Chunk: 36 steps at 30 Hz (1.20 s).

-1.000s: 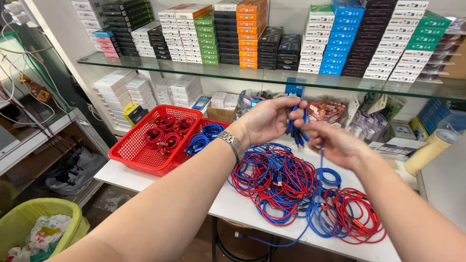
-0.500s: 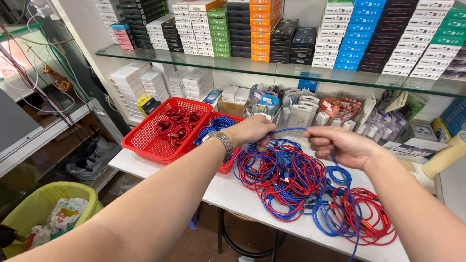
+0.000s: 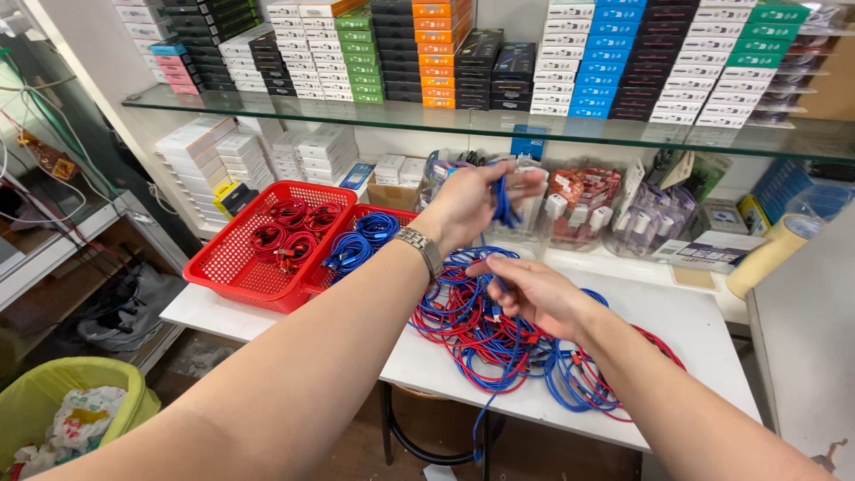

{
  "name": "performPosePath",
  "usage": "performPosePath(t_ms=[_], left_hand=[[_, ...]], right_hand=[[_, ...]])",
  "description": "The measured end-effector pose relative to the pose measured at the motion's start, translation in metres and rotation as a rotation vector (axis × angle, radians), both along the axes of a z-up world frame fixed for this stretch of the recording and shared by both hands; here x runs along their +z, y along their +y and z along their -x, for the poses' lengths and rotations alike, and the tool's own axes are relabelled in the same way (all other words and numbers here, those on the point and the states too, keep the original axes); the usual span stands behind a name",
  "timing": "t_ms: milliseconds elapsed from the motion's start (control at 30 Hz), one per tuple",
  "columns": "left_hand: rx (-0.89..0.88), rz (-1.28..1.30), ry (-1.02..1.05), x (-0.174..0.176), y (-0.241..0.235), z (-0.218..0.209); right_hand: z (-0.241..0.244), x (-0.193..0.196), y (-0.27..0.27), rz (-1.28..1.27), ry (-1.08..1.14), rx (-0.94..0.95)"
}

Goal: The person untangles and coils red and blue USB cables, then places them into red plastic baskets on a white table. The person handles the cables one at a time, separating them by color and organizing them into the baskets.

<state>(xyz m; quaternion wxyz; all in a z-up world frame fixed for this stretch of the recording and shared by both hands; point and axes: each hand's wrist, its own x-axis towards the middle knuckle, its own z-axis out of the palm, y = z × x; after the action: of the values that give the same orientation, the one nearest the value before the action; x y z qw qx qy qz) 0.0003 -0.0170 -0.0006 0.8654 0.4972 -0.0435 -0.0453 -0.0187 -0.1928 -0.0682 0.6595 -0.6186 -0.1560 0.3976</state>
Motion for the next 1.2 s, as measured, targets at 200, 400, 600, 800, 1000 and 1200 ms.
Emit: performPosePath(t_ms=[200, 400, 600, 800, 1000, 1200], left_hand=[[-0.06, -1.283, -0.036, -0.038, 0.023, 0.014], [-0.54, -0.415, 0.137, -0.019, 0.029, 0.019], [-0.555, 0.408, -0.043, 0.004, 0.0, 0.006], [0.012, 0.023, -0.202, 0.005, -0.01, -0.022], [0.037, -1.448, -0.287, -0.024, 0.022, 0.004], [-0.559, -0.542, 0.109, -0.006, 0.029, 0.026]], right_hand=[[-0.021, 0.023, -0.041, -0.075, 0.091, 0.182], [-0.066, 0.035, -0.089, -0.024, 0.066, -0.082], [-0.051, 0.023, -0.067, -0.127, 0.017, -0.177], [-0.006, 0.016, -0.01, 0.017, -0.074, -0.036], [-0.022, 0.038, -0.023, 0.243, -0.311, 0.151], [-0.073, 0.058, -0.07, 0.199, -0.218, 0.019]])
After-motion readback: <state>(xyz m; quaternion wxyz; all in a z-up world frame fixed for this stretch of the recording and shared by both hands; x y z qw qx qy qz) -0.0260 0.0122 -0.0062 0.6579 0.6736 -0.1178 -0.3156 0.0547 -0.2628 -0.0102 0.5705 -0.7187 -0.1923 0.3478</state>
